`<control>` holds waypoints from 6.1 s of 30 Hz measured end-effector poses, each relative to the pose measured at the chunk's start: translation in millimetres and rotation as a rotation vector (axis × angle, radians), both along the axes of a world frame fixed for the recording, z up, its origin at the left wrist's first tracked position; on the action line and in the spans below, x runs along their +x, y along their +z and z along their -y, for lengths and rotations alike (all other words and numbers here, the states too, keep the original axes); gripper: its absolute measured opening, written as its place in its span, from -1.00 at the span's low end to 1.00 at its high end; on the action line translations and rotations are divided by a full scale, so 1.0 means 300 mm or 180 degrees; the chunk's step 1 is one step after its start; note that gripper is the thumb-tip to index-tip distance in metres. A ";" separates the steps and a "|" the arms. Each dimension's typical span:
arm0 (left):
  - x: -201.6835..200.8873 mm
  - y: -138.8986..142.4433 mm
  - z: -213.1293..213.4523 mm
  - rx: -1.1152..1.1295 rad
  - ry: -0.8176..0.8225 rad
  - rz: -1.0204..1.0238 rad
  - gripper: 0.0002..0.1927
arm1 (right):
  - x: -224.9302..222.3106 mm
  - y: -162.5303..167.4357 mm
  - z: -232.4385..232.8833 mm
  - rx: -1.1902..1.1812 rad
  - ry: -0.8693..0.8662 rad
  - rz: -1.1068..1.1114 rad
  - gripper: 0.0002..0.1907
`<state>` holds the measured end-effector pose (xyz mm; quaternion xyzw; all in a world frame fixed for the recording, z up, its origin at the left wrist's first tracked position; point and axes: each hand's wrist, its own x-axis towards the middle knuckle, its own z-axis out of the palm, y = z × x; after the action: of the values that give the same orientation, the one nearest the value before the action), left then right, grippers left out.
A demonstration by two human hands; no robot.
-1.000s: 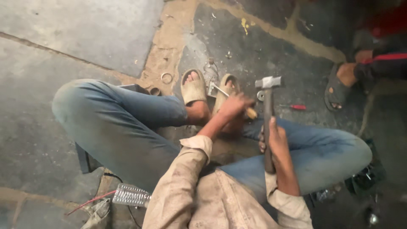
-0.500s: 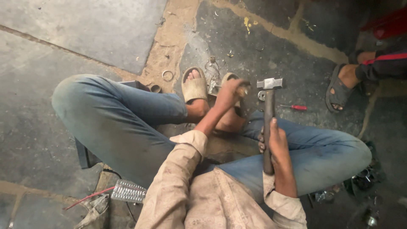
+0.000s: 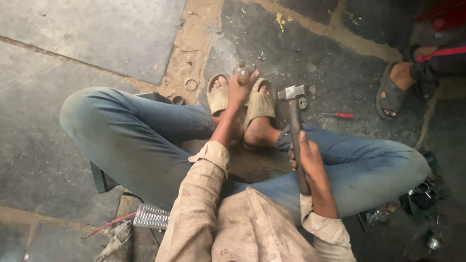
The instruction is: The person sits cross-legged on the floor and repeatedly strikes a small metal object with a hammer. They hold the object in their left hand and swing the hammer with their right hand, occasionally adjusting the object's position.
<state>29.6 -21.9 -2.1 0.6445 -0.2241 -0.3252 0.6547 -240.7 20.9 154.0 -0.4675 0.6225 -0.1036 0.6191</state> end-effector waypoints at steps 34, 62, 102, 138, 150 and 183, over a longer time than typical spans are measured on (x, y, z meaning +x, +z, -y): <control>-0.182 -0.028 0.049 -0.0301 -0.0257 0.1572 -0.68 | 0.004 0.577 0.034 -0.3081 -0.0795 0.2231 -0.27; -0.303 -0.098 -0.006 -0.0457 -0.0271 0.2101 -0.61 | -0.062 -0.105 0.036 0.0120 -0.0172 0.0020 -0.33; -0.160 -0.072 0.034 0.0225 -0.0409 0.1638 -0.72 | -0.055 0.479 0.130 -0.3056 0.0026 0.0592 -0.48; -0.279 -0.076 -0.019 -0.0304 -0.0389 0.1867 -0.64 | 0.028 0.178 -0.084 -0.0128 0.0121 -0.0259 -0.41; -0.267 -0.081 -0.010 -0.0154 -0.0330 0.1868 -0.59 | 0.026 0.169 -0.079 -0.0162 0.0217 -0.0165 -0.39; -0.157 -0.014 -0.024 -0.0056 -0.0518 0.1362 -0.79 | 0.020 0.585 0.013 -0.2668 -0.0033 0.1162 -0.52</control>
<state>-17.7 -14.7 -6.4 0.6728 -0.4119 -0.2309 0.5695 -234.8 17.1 329.6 -0.6486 0.4099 -0.4303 0.4756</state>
